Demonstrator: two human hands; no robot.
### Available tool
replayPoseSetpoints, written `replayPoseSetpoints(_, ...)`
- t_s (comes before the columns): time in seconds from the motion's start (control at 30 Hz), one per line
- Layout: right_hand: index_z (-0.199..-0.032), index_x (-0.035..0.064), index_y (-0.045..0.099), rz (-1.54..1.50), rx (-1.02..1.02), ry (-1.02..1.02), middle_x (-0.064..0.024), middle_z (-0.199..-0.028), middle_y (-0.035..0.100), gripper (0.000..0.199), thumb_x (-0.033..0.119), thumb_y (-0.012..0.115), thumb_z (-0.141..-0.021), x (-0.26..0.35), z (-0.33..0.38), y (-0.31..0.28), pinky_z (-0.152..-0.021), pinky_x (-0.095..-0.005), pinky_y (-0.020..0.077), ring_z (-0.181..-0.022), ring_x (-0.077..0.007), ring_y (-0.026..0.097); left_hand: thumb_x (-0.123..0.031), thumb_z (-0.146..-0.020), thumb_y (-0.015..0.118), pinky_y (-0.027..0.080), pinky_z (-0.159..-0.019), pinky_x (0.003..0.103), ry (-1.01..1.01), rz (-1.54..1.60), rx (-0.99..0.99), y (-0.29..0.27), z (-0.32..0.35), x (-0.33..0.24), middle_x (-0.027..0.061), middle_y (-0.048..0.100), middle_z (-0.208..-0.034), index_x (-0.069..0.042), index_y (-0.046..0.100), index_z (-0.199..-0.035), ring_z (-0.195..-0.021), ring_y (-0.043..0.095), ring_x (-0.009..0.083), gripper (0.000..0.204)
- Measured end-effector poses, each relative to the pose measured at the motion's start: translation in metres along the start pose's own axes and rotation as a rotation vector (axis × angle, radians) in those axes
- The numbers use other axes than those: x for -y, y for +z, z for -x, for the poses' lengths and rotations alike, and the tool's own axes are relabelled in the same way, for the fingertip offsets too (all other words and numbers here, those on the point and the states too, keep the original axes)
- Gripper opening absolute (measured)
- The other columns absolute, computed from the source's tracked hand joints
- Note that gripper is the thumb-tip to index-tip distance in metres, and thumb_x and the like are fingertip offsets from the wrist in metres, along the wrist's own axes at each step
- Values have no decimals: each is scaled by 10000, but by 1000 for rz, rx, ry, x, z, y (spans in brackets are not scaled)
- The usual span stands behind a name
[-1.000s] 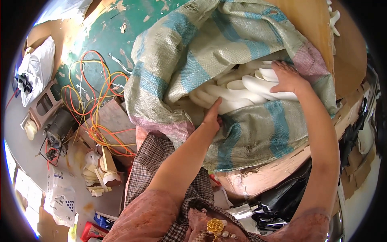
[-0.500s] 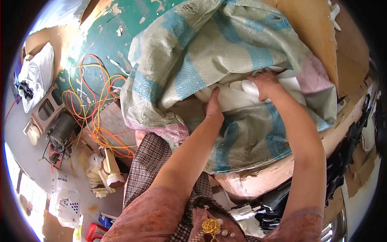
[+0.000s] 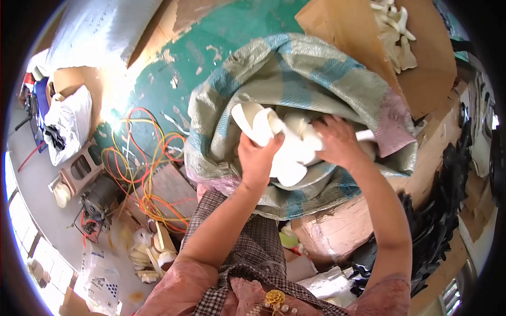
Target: Sort and arrange bicycle seat foam pads and covers on a factory workbench.
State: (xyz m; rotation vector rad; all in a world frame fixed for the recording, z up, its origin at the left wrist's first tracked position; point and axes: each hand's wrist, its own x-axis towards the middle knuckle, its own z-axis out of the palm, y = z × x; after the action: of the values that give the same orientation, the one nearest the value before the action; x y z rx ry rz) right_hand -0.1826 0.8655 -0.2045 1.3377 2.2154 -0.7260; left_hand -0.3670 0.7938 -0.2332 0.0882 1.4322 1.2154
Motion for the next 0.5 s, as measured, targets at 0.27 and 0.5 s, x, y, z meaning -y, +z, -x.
replayPoseSetpoints(0.27, -1067, 53, 581, -325, -734, -183, -126, -968, 539, 617, 169, 774, -492, 99, 63, -23, -735, -413, 463, -895, -337, 523, -235, -487, 838, 447, -875, 421, 755, -919, 307, -34, 83, -162, 195, 564, -1094, -4, 497, -1156, -1007, 559, 357, 786)
replayPoseSetpoints(0.5, -1054, -9, 568, -653, -1169, -48, -167, -1004, 536, 497, 169, 720, -615, 198, 118, -67, -724, -437, 464, -860, -364, 528, -262, -449, 841, 433, -867, 440, 1322, -1029, 685, -7, 176, -298, 187, 564, -1082, 0, 502, -1129, -985, 562, 372, 804)
